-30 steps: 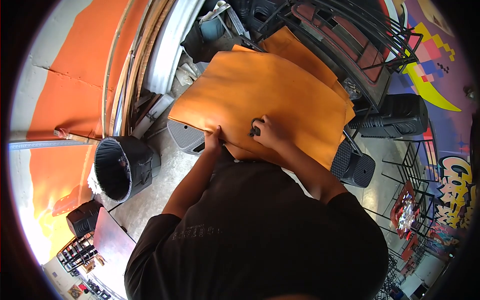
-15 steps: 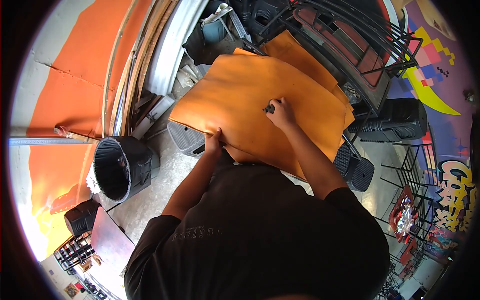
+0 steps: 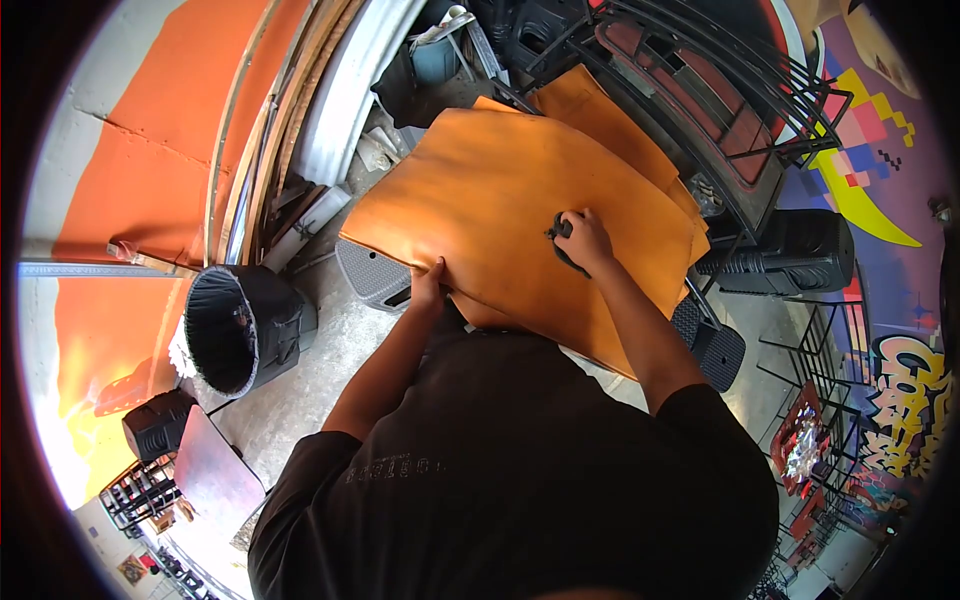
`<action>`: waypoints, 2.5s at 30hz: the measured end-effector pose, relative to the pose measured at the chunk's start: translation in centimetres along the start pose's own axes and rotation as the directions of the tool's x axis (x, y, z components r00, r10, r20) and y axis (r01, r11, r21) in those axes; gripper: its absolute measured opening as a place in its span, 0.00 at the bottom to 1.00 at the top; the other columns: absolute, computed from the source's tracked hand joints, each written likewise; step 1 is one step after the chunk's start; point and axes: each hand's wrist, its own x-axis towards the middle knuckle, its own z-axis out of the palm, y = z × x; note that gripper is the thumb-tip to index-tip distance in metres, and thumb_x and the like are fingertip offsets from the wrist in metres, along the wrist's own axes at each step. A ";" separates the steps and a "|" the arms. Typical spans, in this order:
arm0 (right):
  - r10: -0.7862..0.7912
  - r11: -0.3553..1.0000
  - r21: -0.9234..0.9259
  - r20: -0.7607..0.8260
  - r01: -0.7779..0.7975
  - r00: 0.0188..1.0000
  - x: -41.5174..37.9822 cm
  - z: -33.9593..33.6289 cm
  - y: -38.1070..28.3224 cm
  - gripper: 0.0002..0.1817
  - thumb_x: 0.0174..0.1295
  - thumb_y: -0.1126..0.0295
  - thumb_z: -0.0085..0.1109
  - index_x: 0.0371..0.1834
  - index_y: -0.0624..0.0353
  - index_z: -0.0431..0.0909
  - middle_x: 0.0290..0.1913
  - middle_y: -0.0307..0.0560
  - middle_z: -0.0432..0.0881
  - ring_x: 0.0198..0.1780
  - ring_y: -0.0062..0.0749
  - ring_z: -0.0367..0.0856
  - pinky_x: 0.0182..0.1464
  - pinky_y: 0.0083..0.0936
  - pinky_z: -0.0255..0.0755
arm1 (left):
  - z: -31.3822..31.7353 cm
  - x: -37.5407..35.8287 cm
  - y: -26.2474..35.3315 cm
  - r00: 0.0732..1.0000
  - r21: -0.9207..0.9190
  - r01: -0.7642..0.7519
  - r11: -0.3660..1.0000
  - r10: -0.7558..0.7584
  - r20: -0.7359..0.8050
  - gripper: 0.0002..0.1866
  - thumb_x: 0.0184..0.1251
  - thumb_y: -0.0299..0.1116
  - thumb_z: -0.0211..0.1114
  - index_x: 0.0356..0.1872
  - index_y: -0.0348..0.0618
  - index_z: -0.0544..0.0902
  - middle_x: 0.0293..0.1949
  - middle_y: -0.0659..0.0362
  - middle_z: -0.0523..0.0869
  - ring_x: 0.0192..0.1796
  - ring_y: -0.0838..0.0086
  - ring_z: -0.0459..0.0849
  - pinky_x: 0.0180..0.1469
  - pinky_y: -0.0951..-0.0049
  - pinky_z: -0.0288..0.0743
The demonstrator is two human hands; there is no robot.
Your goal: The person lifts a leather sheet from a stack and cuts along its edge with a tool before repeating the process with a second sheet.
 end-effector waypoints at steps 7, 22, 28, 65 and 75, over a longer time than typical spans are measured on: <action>0.071 0.994 -0.080 -0.091 -0.078 0.993 4.9 0.8 -1.1 0.19 0.55 0.60 0.74 0.49 0.48 0.82 0.54 0.53 0.77 0.54 0.57 0.81 0.54 0.49 0.79 | 0.7 -0.6 0.6 1.000 -0.016 -0.007 1.000 0.007 0.004 0.28 0.77 0.25 0.63 0.71 0.52 0.63 0.64 0.54 0.79 0.64 0.57 0.82 0.62 0.50 0.82; 0.070 0.997 -0.029 0.041 -0.069 0.997 3.0 -0.7 -0.3 0.20 0.56 0.56 0.74 0.49 0.49 0.82 0.56 0.57 0.77 0.57 0.58 0.80 0.53 0.50 0.80 | 1.6 -1.4 1.2 0.999 0.006 0.035 0.999 -0.035 -0.016 0.29 0.78 0.27 0.62 0.74 0.53 0.61 0.67 0.54 0.77 0.68 0.57 0.79 0.66 0.50 0.79; 0.266 0.963 -0.046 -0.014 -0.266 0.964 8.4 -1.3 -0.7 0.19 0.57 0.58 0.73 0.50 0.49 0.81 0.57 0.54 0.76 0.57 0.57 0.80 0.55 0.48 0.80 | 0.5 -0.5 0.3 0.999 0.014 0.024 1.000 -0.023 -0.026 0.31 0.78 0.25 0.61 0.75 0.54 0.58 0.69 0.53 0.74 0.70 0.57 0.77 0.68 0.50 0.78; 0.035 0.980 0.192 0.078 -0.049 0.996 9.4 -0.7 3.1 0.18 0.62 0.63 0.70 0.53 0.50 0.78 0.56 0.52 0.75 0.57 0.55 0.79 0.58 0.47 0.76 | 1.5 -1.2 1.0 0.998 -0.051 0.047 0.998 -0.049 -0.034 0.25 0.78 0.22 0.59 0.71 0.46 0.64 0.66 0.53 0.79 0.68 0.61 0.79 0.73 0.57 0.74; 0.232 0.972 0.021 0.105 -0.236 0.967 18.2 -0.9 5.3 0.20 0.66 0.57 0.65 0.60 0.47 0.77 0.63 0.57 0.73 0.63 0.61 0.77 0.63 0.48 0.76 | 1.3 -1.0 1.0 0.997 -0.048 0.066 0.997 -0.067 -0.025 0.28 0.79 0.22 0.58 0.75 0.48 0.61 0.69 0.52 0.76 0.70 0.61 0.77 0.73 0.57 0.74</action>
